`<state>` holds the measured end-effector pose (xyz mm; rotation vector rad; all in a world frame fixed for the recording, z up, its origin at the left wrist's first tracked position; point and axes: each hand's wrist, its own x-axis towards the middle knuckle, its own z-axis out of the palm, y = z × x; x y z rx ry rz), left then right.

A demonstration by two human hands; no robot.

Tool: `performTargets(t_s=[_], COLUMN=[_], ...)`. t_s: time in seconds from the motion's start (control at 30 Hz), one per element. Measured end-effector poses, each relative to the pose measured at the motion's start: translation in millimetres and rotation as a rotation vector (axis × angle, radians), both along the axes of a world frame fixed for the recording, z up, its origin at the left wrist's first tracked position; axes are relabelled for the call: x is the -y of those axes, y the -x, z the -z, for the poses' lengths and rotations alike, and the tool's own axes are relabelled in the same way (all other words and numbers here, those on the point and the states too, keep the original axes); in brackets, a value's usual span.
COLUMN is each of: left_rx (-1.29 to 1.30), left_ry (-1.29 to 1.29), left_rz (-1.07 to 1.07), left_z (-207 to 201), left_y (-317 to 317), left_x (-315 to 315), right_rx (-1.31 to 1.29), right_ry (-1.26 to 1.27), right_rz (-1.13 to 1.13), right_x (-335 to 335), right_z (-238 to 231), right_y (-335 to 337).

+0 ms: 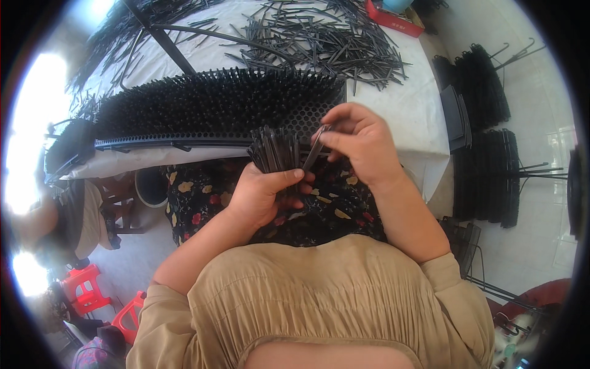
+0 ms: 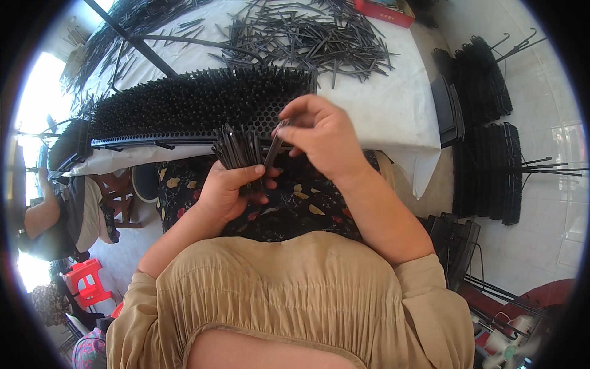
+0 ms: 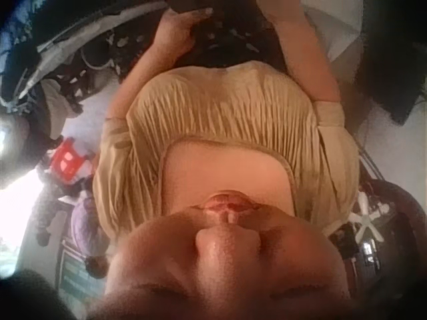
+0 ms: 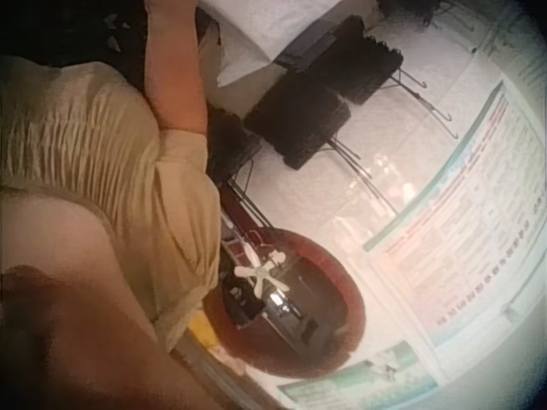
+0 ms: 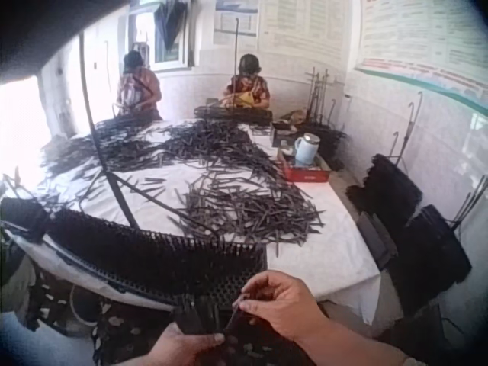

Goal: The person inserts black plastic bristles one by one into holes on a perforated frame by hand, grabs another bundle of bristles from the table, and inserts more bristles into the frame.

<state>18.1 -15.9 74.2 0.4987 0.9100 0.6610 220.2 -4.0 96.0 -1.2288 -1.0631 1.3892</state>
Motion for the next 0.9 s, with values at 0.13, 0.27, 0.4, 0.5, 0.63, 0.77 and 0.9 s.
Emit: performTargets(t_s=[0.13, 0.27, 0.4, 0.5, 0.63, 0.77, 0.9], left_rx=[0.038, 0.016, -0.062, -0.078, -0.075, -0.072, -0.091], left_ry=[0.0, 0.025, 0.057, 0.053, 0.033, 0.016, 0.011], left_rz=[0.086, 0.091, 0.093, 0.103, 0.103, 0.093, 0.076], left_z=[13, 19, 12, 14, 15, 14, 16], left_y=[10, 8, 5, 7, 7, 7, 7], left_x=[-6, -4, -5, -5, -5, -5, -4], right_rx=[-0.003, 0.136, 0.467, 0.578, 0.769, 0.853, 0.883], right_ry=[-0.313, -0.497, -0.746, -0.757, -0.783, -0.782, -0.822], right_rz=[0.228, 0.385, 0.474, 0.443, 0.315, 0.245, 0.228], right_x=[-17, -24, -32, -33, -37, -39, -39], right_z=[4, 8, 14, 12, 2, -4, -5], right_y=[-20, -24, -28, -25, -26, -27, -28])
